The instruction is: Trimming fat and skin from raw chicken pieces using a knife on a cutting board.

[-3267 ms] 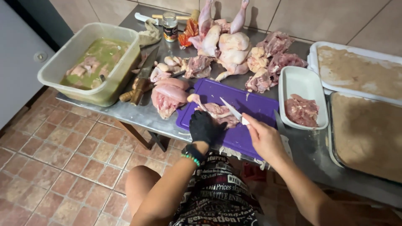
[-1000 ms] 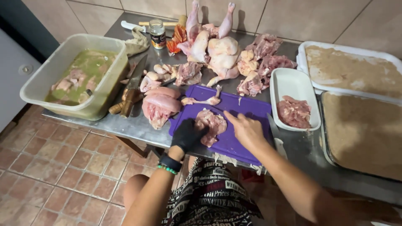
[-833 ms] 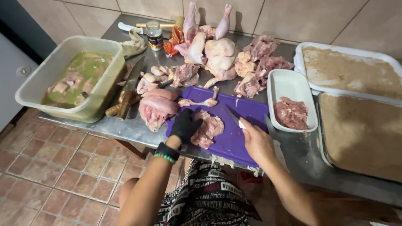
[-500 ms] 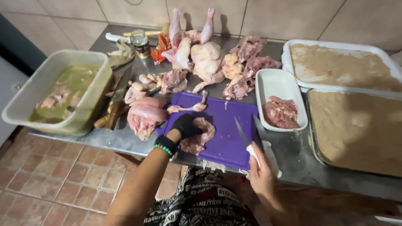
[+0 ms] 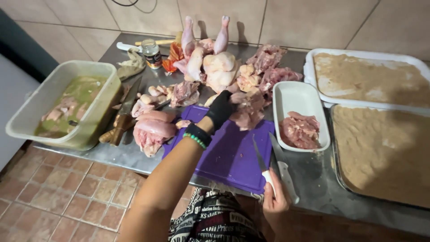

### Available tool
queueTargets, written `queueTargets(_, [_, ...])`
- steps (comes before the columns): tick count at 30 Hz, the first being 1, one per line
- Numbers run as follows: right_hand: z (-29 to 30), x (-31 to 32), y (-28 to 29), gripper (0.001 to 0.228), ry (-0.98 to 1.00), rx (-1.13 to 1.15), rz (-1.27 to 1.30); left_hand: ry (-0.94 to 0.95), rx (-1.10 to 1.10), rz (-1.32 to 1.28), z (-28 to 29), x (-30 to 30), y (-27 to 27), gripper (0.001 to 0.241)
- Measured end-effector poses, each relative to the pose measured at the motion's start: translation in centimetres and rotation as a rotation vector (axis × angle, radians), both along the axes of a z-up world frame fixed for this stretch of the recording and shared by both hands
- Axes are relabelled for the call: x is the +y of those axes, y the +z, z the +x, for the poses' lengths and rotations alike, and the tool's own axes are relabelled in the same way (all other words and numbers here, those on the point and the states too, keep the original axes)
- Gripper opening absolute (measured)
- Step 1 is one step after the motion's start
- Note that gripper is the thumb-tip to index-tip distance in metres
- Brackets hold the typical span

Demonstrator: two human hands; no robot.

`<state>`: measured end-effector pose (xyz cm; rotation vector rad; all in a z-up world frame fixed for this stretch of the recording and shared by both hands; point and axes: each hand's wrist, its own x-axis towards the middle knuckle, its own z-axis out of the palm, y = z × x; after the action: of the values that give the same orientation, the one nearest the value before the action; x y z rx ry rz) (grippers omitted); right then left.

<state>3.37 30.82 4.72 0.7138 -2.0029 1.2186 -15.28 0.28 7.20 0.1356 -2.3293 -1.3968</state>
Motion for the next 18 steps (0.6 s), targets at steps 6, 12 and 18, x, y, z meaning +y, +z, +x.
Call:
queueTargets(6, [0.2,0.2,-0.2,0.03,-0.062,-0.048,0.058,0.021,0.017,-0.179,5.2,-5.6,-2.5,0.019])
queueTargets(12, [0.3,0.1,0.9,0.029,-0.124,-0.089,0.151,0.051,0.038,-0.4,6.4,-8.6,-3.3,0.026])
queueTargets(18, [-0.9,0.8,-1.9,0.033,-0.076,-0.105,0.177,0.061,0.044,-0.608,1.6,-10.3,-2.0,0.033])
